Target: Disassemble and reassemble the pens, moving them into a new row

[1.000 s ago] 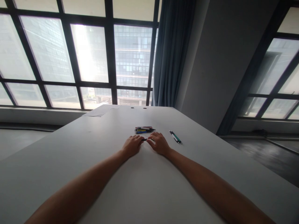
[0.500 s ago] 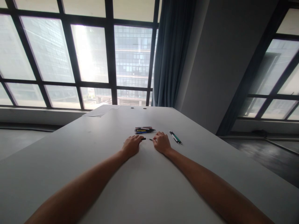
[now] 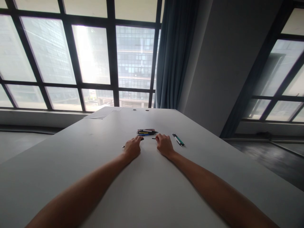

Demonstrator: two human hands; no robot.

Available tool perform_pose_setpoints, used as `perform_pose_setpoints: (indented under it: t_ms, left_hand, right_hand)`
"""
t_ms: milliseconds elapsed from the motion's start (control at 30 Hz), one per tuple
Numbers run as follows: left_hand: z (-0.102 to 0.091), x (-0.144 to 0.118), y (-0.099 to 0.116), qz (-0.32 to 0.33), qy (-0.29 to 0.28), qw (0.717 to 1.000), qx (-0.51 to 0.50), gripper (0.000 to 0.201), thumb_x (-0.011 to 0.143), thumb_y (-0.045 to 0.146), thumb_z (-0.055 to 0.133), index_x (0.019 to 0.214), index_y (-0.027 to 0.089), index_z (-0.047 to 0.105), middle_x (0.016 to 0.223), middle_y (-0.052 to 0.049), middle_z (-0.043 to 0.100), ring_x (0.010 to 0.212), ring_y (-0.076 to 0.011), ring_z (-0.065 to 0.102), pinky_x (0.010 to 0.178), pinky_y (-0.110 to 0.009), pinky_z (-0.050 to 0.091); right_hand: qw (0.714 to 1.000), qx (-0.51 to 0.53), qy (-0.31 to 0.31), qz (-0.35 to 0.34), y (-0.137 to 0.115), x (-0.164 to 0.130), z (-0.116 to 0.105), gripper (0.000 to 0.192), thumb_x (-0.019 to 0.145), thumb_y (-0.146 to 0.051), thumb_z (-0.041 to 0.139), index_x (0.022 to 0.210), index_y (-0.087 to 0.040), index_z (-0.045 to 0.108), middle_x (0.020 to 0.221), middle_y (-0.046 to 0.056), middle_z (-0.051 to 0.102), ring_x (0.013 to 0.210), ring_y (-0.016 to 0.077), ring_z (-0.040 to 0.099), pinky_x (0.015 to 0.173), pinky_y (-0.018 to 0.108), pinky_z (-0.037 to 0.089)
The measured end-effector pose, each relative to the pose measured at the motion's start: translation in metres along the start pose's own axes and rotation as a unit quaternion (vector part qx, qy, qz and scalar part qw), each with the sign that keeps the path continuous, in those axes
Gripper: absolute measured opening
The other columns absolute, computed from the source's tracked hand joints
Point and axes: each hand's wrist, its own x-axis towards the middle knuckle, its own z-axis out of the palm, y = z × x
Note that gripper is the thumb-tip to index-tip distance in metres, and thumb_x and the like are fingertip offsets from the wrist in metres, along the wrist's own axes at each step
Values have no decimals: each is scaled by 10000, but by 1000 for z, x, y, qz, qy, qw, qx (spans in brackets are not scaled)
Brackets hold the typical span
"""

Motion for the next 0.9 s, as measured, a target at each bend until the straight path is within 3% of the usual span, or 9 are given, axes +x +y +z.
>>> perform_pose_setpoints:
  t_ms: [433,733,900]
  left_hand:
    - [2,1,-1,-35,-6,999,-15,522,783,45,418,1268,238,438,1203,-70,610,1037,-202,593,821,-320,461]
    - [1,0,-1,30,3,999,-13,505,744,27,458,1203,235,493,1172,-50,620,1039,-203,582,861,-334,455]
    - [0,0,1,78,23,996,-25,410,833,87,432,1199,252,518,1173,-51,618,1056,-208,574,898,-345,456]
  right_hand:
    - [1000,13,-8,-6,-3,-1,-4,122,902,-138,448,889,-179,562,841,53,648,807,192,545,762,293,275]
    - [999,34,24,-31,1,-1,-3,175,901,-95,413,894,-174,569,896,60,637,844,189,529,755,293,287]
    - [988,65,7,-143,-2,-4,-7,193,953,-176,419,922,-181,609,916,62,651,898,193,534,830,308,309]
